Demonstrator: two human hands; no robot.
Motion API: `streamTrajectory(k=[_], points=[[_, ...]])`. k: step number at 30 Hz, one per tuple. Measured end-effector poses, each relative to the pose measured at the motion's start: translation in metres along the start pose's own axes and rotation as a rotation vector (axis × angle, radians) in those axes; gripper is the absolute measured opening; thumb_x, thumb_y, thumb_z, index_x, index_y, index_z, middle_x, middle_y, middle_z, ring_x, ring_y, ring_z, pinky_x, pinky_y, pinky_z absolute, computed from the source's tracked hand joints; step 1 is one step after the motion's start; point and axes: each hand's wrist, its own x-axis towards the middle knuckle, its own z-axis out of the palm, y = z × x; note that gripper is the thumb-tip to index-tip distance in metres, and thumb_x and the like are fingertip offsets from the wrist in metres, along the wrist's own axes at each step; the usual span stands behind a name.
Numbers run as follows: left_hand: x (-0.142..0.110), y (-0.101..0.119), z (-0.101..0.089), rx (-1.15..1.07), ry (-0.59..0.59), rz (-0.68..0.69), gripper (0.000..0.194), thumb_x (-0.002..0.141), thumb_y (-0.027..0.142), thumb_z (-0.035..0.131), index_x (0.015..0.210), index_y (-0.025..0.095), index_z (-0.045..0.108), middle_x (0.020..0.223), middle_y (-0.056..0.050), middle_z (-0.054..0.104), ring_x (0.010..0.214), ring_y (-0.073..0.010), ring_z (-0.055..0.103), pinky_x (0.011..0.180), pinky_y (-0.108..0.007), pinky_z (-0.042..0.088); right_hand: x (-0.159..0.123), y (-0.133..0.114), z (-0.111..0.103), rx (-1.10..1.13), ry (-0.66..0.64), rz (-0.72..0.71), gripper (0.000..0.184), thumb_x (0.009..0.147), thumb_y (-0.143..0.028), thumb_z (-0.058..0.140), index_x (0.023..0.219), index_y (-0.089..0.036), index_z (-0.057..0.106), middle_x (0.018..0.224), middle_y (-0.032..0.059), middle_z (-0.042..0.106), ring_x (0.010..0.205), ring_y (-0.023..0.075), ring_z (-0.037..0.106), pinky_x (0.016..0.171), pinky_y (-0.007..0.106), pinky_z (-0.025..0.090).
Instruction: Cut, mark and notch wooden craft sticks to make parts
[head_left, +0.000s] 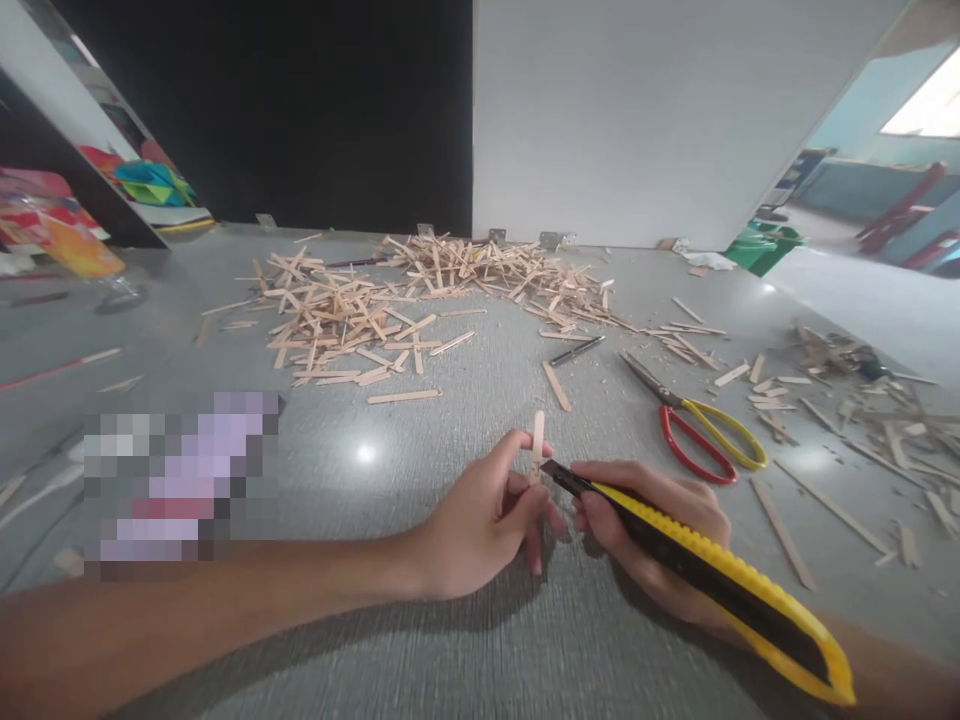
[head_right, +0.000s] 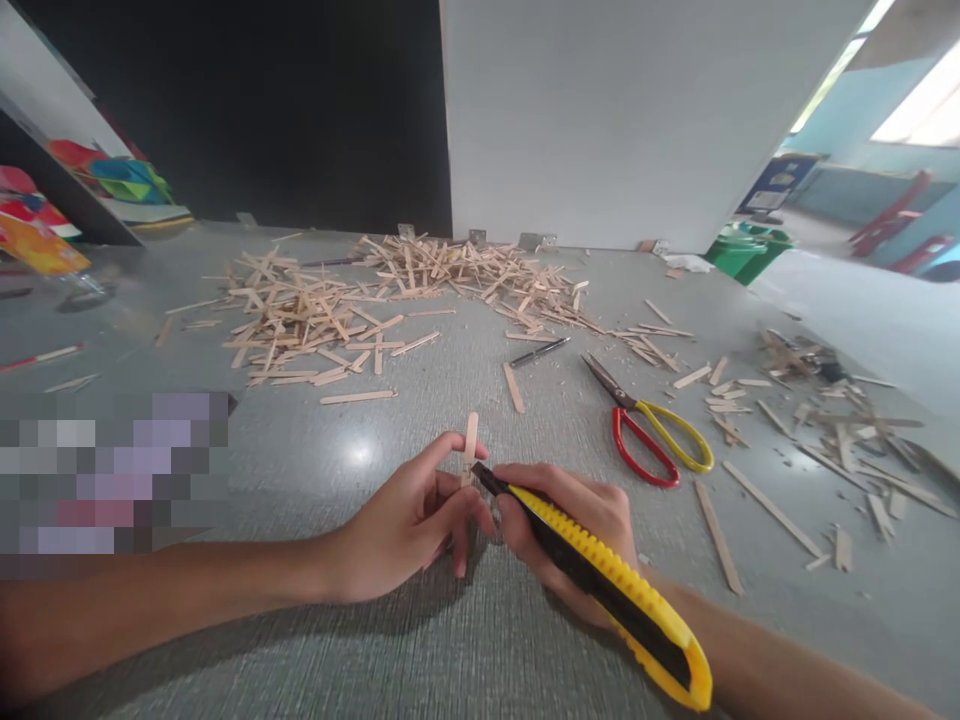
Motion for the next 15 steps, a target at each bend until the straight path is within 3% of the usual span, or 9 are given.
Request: streamTrajectory(k=[15], points=[[-0.0027,0.0017,-0.0001,0.124,0.006,0.030,0.015,0.107,0.033,0.046,0.119,0.026,0.040,0.091,-0.001,0.072,0.059,-0.0107,0.065,0.053,-0.021,0.046,-0.0058,0.0040,0.0026,-0.029,0.000,-0.066,0.024,0.094,-0.013,0.065,0.113,-0.028,0.067,0.077,-0.0012,0.072,0.054,0.0129,0.064,0.053,0.025,0.055]])
